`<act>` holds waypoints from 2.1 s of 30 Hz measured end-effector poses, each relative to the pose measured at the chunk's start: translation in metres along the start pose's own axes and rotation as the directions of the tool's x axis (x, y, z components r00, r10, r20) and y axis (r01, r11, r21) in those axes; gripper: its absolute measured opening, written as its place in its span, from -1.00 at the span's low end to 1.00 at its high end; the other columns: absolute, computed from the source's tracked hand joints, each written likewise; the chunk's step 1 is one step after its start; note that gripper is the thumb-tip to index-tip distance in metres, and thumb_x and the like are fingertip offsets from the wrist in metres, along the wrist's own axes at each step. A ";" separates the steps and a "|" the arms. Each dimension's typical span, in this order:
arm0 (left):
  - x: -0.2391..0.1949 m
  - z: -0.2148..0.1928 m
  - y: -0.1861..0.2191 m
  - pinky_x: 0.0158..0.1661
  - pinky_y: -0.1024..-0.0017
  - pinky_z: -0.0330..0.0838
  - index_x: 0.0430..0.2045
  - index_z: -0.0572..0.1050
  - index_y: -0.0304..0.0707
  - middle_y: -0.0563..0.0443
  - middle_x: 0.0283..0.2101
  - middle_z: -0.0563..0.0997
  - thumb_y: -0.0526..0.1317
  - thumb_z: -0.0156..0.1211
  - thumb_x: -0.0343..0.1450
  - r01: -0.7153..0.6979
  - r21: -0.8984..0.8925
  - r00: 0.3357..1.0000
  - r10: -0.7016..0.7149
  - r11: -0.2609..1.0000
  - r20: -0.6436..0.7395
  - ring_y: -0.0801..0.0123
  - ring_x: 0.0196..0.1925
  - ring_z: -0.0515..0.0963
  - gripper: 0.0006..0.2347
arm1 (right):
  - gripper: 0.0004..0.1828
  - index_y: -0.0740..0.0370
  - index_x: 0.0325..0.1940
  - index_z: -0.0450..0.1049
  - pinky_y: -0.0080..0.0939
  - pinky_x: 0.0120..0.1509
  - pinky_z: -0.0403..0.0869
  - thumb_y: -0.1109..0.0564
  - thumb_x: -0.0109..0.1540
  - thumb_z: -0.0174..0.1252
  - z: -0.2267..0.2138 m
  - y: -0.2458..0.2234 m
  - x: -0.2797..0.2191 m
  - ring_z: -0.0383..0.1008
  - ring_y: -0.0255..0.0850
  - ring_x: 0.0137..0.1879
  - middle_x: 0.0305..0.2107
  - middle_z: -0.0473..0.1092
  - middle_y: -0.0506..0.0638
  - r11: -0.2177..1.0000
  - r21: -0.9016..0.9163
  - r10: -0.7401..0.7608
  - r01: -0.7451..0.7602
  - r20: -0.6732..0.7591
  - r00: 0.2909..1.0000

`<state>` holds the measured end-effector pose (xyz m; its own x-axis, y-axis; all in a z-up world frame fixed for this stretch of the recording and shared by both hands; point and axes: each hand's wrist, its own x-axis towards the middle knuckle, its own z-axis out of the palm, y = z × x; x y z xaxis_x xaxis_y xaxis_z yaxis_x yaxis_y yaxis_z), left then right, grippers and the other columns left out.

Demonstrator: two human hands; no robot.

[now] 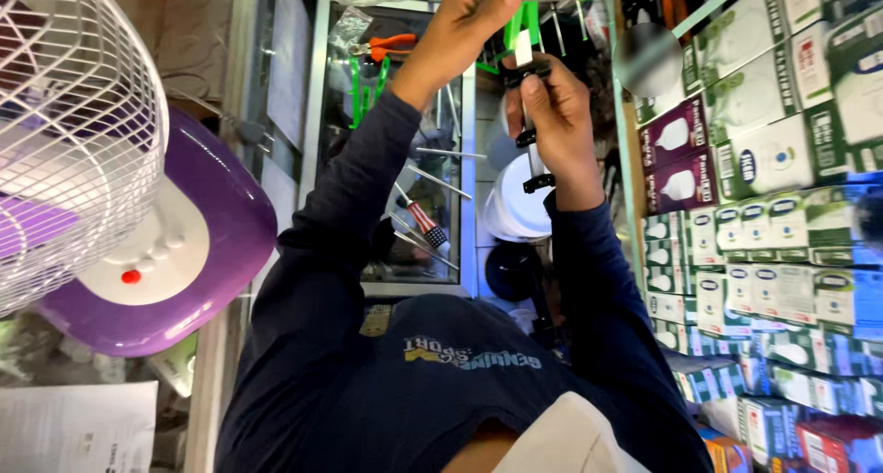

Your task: The person assembles a green and silver antenna by using a screwdriver to tighten screws into the plastic housing and metallic rods.

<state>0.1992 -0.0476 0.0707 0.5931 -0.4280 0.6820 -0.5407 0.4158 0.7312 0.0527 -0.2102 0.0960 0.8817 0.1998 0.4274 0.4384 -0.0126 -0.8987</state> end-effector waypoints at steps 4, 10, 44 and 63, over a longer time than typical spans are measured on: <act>0.010 0.017 -0.039 -0.36 0.55 0.21 -0.30 0.38 -0.29 0.24 -0.42 0.31 -0.01 0.06 0.67 -0.006 0.035 0.994 0.009 0.999 -0.107 0.65 -0.39 0.28 -0.69 | -0.57 0.35 0.25 0.41 -0.38 -0.30 0.31 -0.07 0.53 -0.03 0.001 0.001 -0.001 0.34 -0.35 -0.41 -0.37 0.39 -0.05 0.996 0.073 0.053 -0.046 -0.089 0.995; 0.020 0.043 -0.046 -0.33 0.45 0.21 -0.34 0.39 -0.35 0.26 -0.39 0.33 -0.02 0.11 0.65 -0.161 -0.038 0.967 0.150 0.986 -0.207 0.61 -0.35 0.26 -0.67 | -0.56 0.35 0.27 0.40 -0.36 -0.34 0.27 -0.07 0.52 0.01 -0.001 0.009 -0.003 0.32 -0.32 -0.43 -0.35 0.41 -0.01 0.993 0.121 0.012 0.008 -0.167 0.986; 0.012 0.041 -0.061 -0.21 0.43 0.53 -0.18 0.57 -0.40 0.11 -0.30 0.68 -0.01 0.06 0.61 -0.027 0.091 0.943 0.055 0.996 -0.328 0.54 -0.24 0.64 -0.65 | -0.41 0.15 0.65 -0.05 -0.35 -0.37 0.29 -0.03 0.62 -0.03 -0.007 0.016 -0.005 0.30 -0.28 -0.47 -0.33 0.43 0.12 0.979 0.170 -0.091 0.111 -0.119 0.989; 0.015 0.038 -0.032 -0.21 0.52 0.49 -0.09 0.60 -0.31 0.18 -0.29 0.66 0.05 0.08 0.61 -0.041 0.146 0.993 0.057 0.988 -0.108 0.63 -0.23 0.58 -0.64 | -0.39 0.18 0.64 -0.05 -0.36 -0.40 0.30 -0.07 0.60 -0.07 -0.027 0.007 -0.013 0.31 -0.31 -0.50 -0.34 0.45 0.12 0.995 0.099 -0.020 0.027 -0.070 0.997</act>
<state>0.2025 -0.0981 0.0586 0.6221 -0.3147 0.7169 -0.6457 0.3116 0.6971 0.0486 -0.2393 0.0870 0.8830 0.1306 0.4509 0.4424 0.0895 -0.8923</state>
